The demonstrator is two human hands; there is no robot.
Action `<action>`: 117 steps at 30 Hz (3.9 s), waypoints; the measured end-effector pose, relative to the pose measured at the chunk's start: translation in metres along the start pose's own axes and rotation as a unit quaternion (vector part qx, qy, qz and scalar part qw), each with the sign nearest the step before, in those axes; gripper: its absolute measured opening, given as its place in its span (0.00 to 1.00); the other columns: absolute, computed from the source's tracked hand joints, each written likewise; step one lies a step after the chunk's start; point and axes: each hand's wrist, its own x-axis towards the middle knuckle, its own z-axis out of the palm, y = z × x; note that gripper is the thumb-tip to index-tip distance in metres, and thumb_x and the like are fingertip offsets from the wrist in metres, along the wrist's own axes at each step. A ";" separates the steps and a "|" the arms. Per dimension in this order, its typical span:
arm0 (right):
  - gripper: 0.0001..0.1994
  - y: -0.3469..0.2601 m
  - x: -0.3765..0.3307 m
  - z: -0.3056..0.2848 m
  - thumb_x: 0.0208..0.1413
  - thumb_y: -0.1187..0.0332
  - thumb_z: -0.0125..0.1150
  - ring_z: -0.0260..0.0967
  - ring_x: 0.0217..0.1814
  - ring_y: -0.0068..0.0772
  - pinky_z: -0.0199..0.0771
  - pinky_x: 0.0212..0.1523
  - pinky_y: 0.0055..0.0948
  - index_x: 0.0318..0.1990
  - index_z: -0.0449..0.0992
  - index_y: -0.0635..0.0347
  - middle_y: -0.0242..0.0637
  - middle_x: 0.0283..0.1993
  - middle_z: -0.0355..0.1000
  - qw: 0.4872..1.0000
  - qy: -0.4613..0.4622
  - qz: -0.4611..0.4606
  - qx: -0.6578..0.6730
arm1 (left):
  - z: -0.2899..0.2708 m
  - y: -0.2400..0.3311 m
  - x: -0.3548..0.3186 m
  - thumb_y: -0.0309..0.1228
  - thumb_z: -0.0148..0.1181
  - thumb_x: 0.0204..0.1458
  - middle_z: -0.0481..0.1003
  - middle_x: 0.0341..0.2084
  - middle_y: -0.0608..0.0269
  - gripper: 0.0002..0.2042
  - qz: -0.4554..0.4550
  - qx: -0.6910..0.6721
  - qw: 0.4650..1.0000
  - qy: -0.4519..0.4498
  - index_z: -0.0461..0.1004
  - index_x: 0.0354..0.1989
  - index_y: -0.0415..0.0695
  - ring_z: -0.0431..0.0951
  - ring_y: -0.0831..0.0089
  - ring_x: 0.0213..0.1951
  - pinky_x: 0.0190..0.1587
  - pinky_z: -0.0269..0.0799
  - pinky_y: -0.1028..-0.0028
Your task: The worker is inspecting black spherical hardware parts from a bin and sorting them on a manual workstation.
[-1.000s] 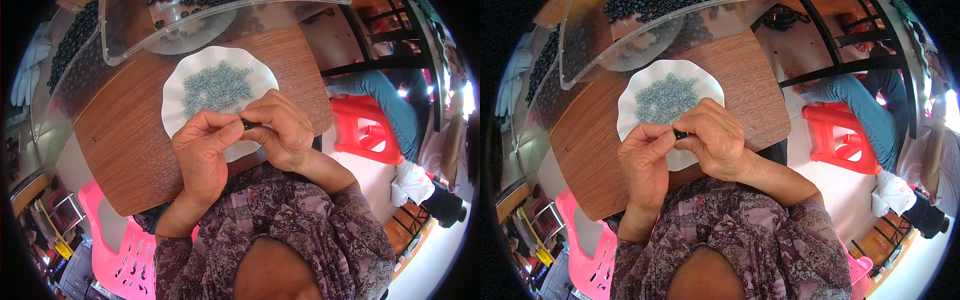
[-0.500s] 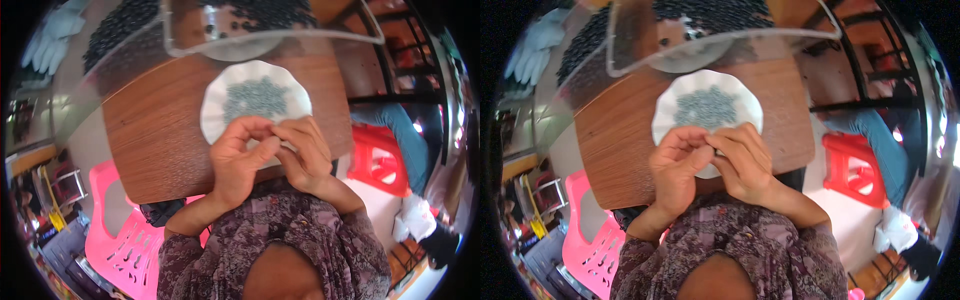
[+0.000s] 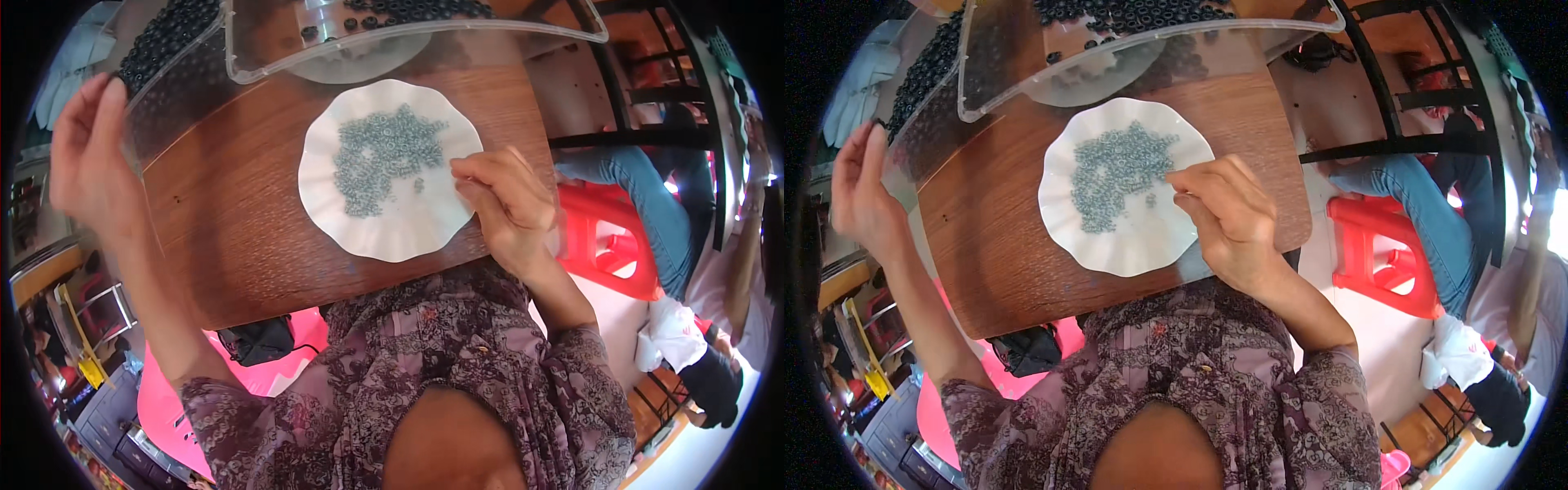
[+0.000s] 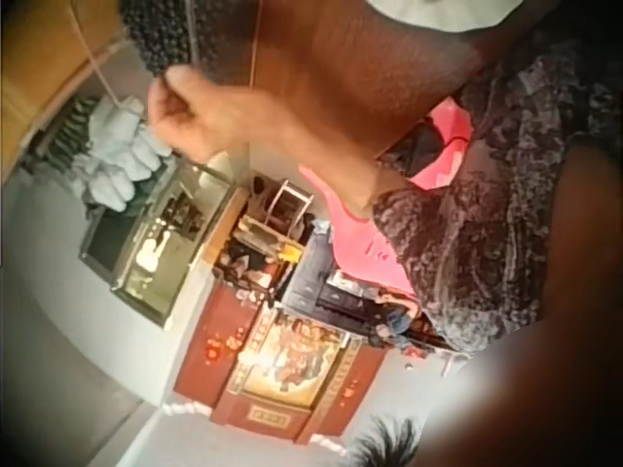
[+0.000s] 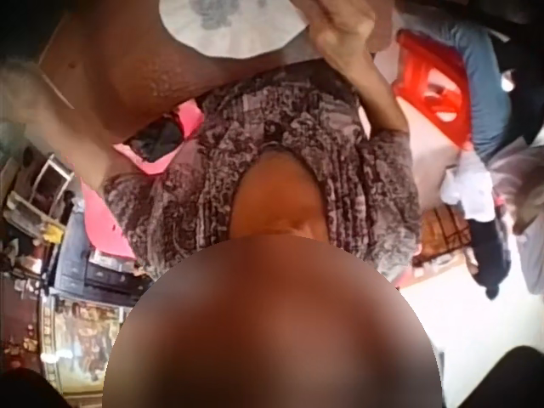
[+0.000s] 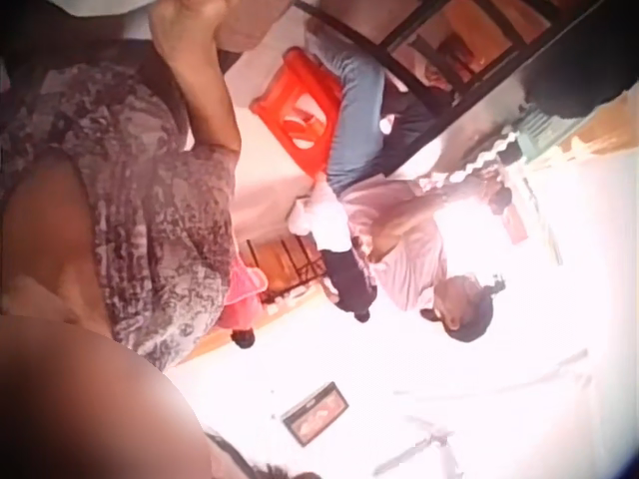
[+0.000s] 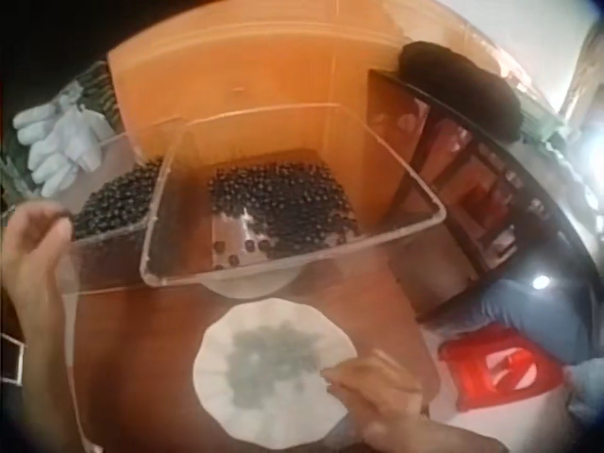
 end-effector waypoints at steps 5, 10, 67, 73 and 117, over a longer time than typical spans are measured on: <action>0.13 -0.003 0.001 0.011 0.34 0.82 0.63 0.67 0.30 0.37 0.65 0.30 0.30 0.32 0.76 0.63 0.37 0.28 0.70 0.994 -0.069 -0.047 -0.064 | -0.037 -0.054 0.051 0.23 0.62 0.47 0.76 0.36 0.62 0.14 0.072 0.137 0.987 -0.034 0.75 0.44 0.38 0.74 0.75 0.40 0.46 0.68 0.77; 0.12 -0.001 0.000 0.017 0.30 0.78 0.66 0.64 0.29 0.36 0.62 0.29 0.33 0.28 0.75 0.61 0.34 0.27 0.67 0.984 -0.117 -0.056 -0.122 | -0.022 -0.026 0.031 0.29 0.64 0.45 0.75 0.42 0.62 0.17 0.202 0.309 0.930 -0.009 0.75 0.46 0.45 0.73 0.74 0.44 0.50 0.64 0.73; 0.15 -0.047 0.045 -0.012 0.42 0.83 0.62 0.66 0.32 0.26 0.64 0.31 0.23 0.41 0.73 0.68 0.40 0.34 0.72 0.987 0.042 -0.009 0.153 | 0.045 0.095 -0.070 0.28 0.60 0.50 0.74 0.31 0.57 0.13 -0.354 -0.411 0.750 -0.378 0.71 0.41 0.34 0.74 0.74 0.30 0.33 0.68 0.76; 0.16 -0.049 0.034 0.003 0.43 0.82 0.64 0.66 0.34 0.26 0.66 0.34 0.21 0.43 0.73 0.68 0.40 0.38 0.71 0.987 0.041 -0.054 0.146 | 0.041 0.085 -0.106 0.23 0.56 0.52 0.74 0.32 0.58 0.10 -0.448 -0.513 0.664 -0.309 0.70 0.42 0.34 0.72 0.73 0.31 0.36 0.68 0.75; 0.14 -0.046 -0.007 0.007 0.45 0.82 0.62 0.67 0.37 0.20 0.67 0.39 0.20 0.42 0.74 0.67 0.34 0.37 0.73 0.933 0.014 0.169 0.318 | 0.043 0.097 -0.165 0.21 0.57 0.51 0.72 0.35 0.61 0.08 -0.194 -0.281 0.910 -0.238 0.72 0.39 0.35 0.71 0.74 0.38 0.42 0.66 0.77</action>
